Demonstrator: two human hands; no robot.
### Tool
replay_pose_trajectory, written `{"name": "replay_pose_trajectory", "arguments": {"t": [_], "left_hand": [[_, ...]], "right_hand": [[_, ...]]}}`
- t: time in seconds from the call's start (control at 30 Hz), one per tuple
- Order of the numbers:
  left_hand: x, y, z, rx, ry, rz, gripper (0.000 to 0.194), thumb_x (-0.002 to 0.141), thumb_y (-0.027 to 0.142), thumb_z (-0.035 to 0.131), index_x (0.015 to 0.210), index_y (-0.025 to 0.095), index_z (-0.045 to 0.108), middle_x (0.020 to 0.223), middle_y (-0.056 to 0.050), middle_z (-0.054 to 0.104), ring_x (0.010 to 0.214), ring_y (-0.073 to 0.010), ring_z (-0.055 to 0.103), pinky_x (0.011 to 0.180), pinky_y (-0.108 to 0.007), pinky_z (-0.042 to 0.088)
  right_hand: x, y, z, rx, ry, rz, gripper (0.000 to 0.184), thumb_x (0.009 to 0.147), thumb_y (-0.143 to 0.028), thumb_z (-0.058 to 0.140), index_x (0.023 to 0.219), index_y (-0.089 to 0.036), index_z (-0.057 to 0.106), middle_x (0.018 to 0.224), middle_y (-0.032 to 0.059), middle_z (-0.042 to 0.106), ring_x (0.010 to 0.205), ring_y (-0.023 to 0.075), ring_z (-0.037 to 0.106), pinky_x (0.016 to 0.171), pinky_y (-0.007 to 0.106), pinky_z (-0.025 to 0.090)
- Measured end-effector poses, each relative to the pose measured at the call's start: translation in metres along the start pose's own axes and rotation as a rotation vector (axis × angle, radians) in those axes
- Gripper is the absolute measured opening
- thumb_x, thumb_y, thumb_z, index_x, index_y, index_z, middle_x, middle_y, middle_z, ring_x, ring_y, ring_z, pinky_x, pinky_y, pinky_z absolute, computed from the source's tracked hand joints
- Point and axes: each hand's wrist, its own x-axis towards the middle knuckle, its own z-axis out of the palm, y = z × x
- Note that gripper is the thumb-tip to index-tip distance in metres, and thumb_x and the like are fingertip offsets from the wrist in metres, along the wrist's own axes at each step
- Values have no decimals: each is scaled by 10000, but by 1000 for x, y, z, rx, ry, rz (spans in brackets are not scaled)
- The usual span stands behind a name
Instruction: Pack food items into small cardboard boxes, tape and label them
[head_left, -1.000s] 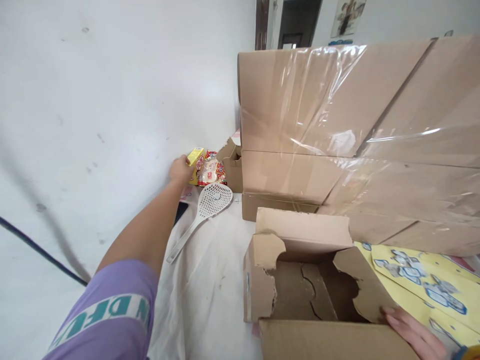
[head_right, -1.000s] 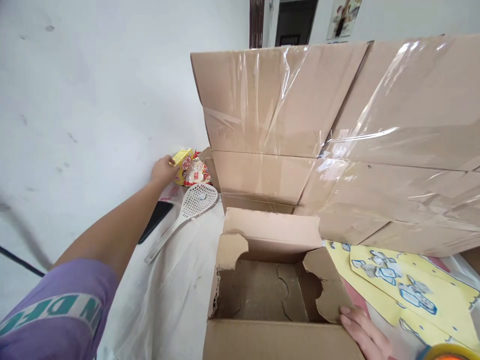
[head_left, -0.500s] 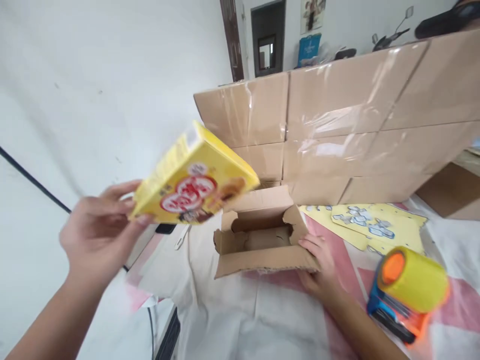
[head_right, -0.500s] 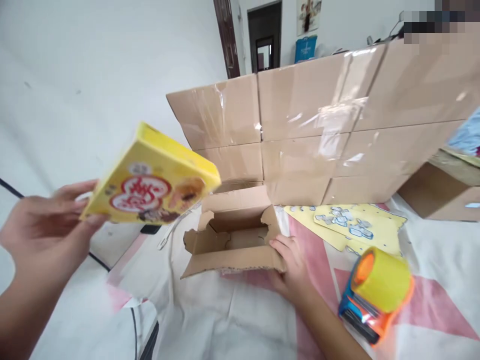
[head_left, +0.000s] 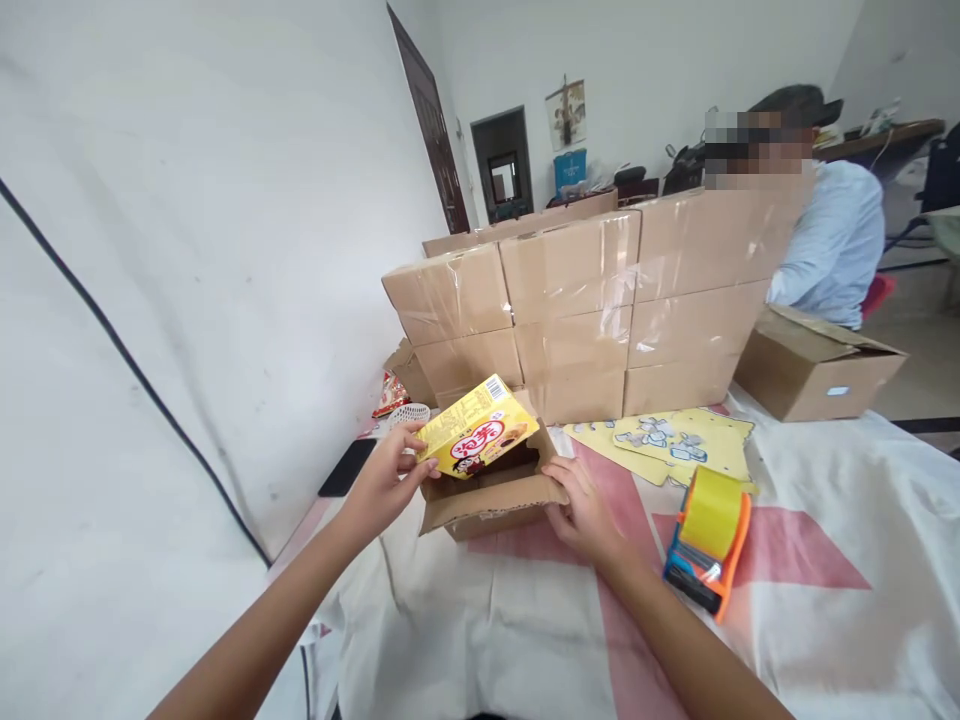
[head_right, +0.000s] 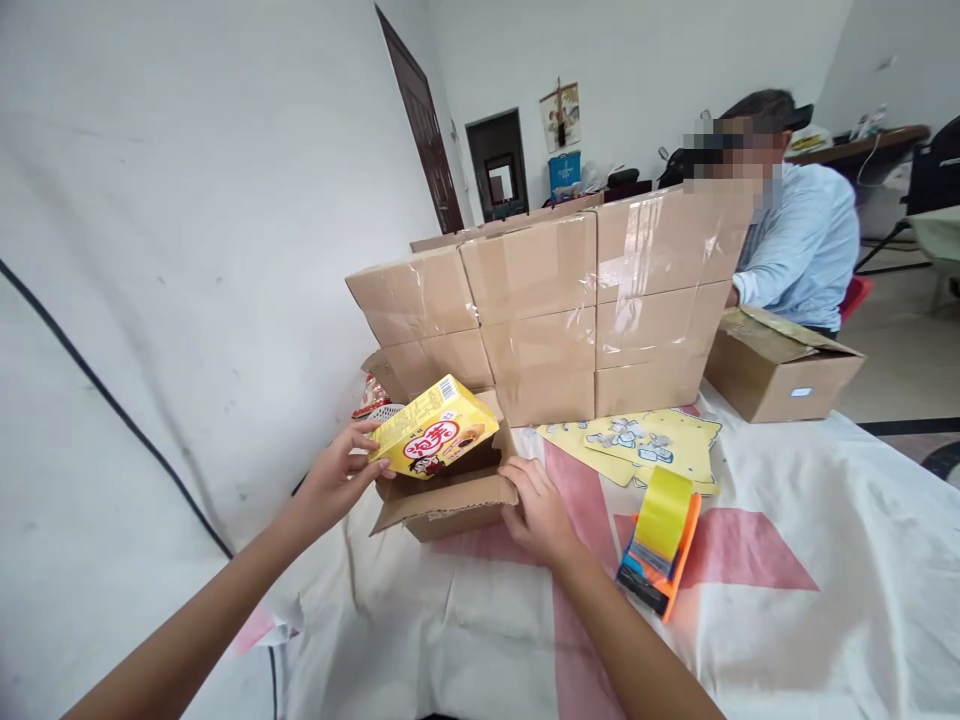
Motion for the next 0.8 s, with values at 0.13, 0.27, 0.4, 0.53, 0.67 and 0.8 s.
{"name": "replay_pose_trajectory", "arguments": {"t": [0.13,0.27,0.4,0.53,0.67,0.8], "left_hand": [[1,-7,11,78,-53,92,215,974,407,561,997,234,435,1465,-165,485,832,-167,731,782,-416,634],[6,-12,18,221,-87,128,115,974,326,509,984,237,437,1404,-159,536,914,-212,724,814,-444,616],[8,-13,-2,465,20,162,125,956,353,477,971,229,463,1408,-181,543,1150,-306,666,898,-501,579],[4,-12,-27,490,30,101,202,959,430,473,993,232,459,1415,-169,550,1135,-288,669,875,-459,582],[4,0,-34,527,-132,119,155,961,391,461,995,241,482,1440,-113,571,1140,-264,657,927,-443,559],[11,20,-26,585,-271,179,107,960,306,419,996,247,501,1398,-80,613,1209,-269,610,971,-438,525]], "right_hand": [[-2,3,2,15,3,-3,456,812,-116,548,1261,-194,557,1207,151,663,1118,303,653,911,478,591],[-4,6,3,11,-19,11,501,809,-98,544,1299,-202,537,1245,147,657,1157,310,641,937,491,586],[-3,7,1,2,-41,13,505,812,-87,540,1302,-208,536,1240,139,661,1173,313,636,961,507,576],[-2,5,-1,25,-49,21,484,813,-82,543,1281,-205,545,1236,139,659,1161,306,634,939,485,585],[-1,3,-2,56,-57,10,502,794,-70,546,1279,-199,542,1241,144,652,1158,305,629,940,485,584],[0,2,-3,68,-51,19,494,801,-74,533,1278,-201,540,1244,146,648,1150,301,633,930,483,588]]}}
